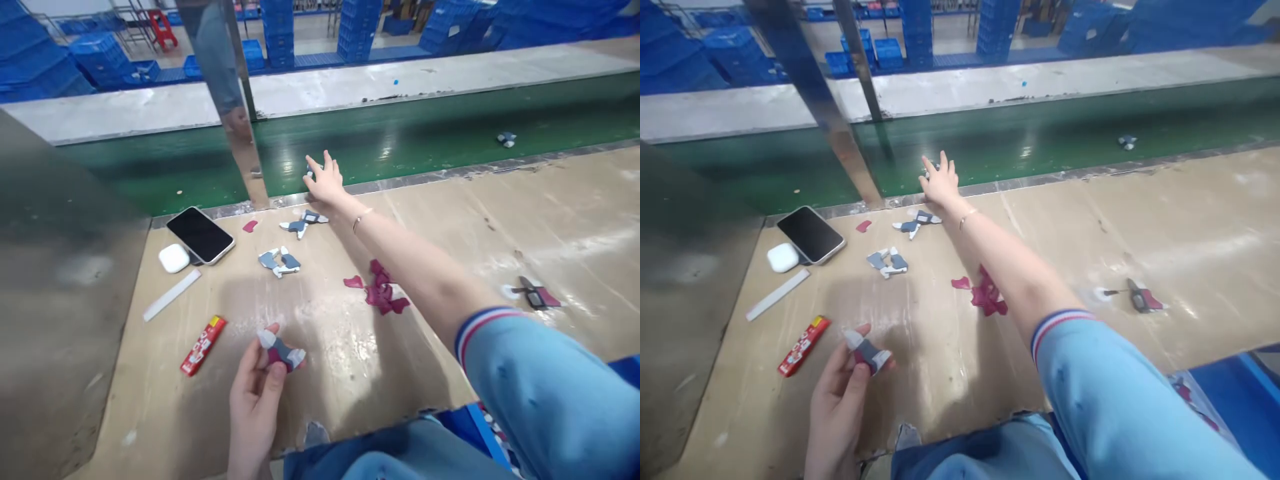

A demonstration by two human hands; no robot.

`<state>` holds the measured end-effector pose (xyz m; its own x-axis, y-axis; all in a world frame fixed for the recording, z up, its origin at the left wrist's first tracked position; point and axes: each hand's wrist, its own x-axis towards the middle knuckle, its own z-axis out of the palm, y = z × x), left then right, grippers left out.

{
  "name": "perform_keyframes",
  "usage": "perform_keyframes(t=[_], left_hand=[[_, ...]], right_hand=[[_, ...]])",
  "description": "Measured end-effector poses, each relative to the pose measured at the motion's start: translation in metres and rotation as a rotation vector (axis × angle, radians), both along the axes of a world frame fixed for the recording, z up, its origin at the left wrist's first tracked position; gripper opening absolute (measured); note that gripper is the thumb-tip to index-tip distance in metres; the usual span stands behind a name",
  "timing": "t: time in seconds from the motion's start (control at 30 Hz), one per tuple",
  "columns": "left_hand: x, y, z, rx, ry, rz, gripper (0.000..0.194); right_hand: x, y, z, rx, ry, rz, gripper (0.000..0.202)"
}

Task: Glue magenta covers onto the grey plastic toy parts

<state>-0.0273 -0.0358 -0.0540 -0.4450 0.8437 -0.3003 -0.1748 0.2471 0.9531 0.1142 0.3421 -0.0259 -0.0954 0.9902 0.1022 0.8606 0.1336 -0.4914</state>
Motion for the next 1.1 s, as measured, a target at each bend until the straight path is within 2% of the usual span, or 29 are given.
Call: perform_keyframes(t=[0.07,0.13,0.23,0.33,0.5,0.57,0.67,0.73,0.8,0.87,0.93,1.0,1.1], left_hand=[[0.0,0.001,0.0,0.007,0.013,0.023,0.058],[-0.001,0.002,-0.001,0.017,0.012,0.038,0.059],[-0.007,0.005,-0.006,0.026,-0.019,0.003,0.057],[-0.007,0.008,-0.008,0.078,-0.05,-0.027,0.051],[0.005,0.013,-0.003,0.209,-0.059,-0.013,0.045],[0.008,0.014,-0.002,0.218,-0.06,-0.071,0.044],[0.015,0.013,-0.003,0.195,-0.068,-0.151,0.045],[0.022,0.011,-0.004,0.202,-0.099,-0.156,0.043],[0.029,0.01,-0.004,0.229,-0.134,-0.155,0.039],[0.036,0.01,-0.003,0.245,-0.165,-0.162,0.036],[0.042,0.011,0.0,0.246,-0.201,-0.184,0.034],[0.048,0.013,0.005,0.241,-0.247,-0.2,0.033],[0.058,0.016,0.011,0.237,-0.298,-0.197,0.028]], right_hand=[[-0.01,0.03,-0.01,-0.039,-0.035,0.054,0.052],[-0.014,0.043,-0.019,-0.048,-0.061,0.088,0.047],[-0.009,0.041,-0.026,0.062,-0.057,0.135,0.049],[0.007,0.02,-0.029,0.177,-0.025,0.189,0.064],[0.043,-0.046,-0.025,0.035,-0.119,0.355,0.073],[0.057,-0.081,-0.015,0.032,-0.065,0.378,0.072],[0.072,-0.147,0.011,0.106,0.171,0.423,0.059],[0.079,-0.196,0.027,0.058,0.36,0.602,0.044],[0.084,-0.241,0.034,-0.069,0.432,0.904,0.032],[0.086,-0.273,0.029,-0.007,0.496,0.899,0.025],[0.087,-0.293,0.015,0.115,0.582,0.797,0.022],[0.086,-0.303,-0.001,0.199,0.669,0.702,0.02],[0.086,-0.311,-0.017,0.219,0.739,0.599,0.019]])
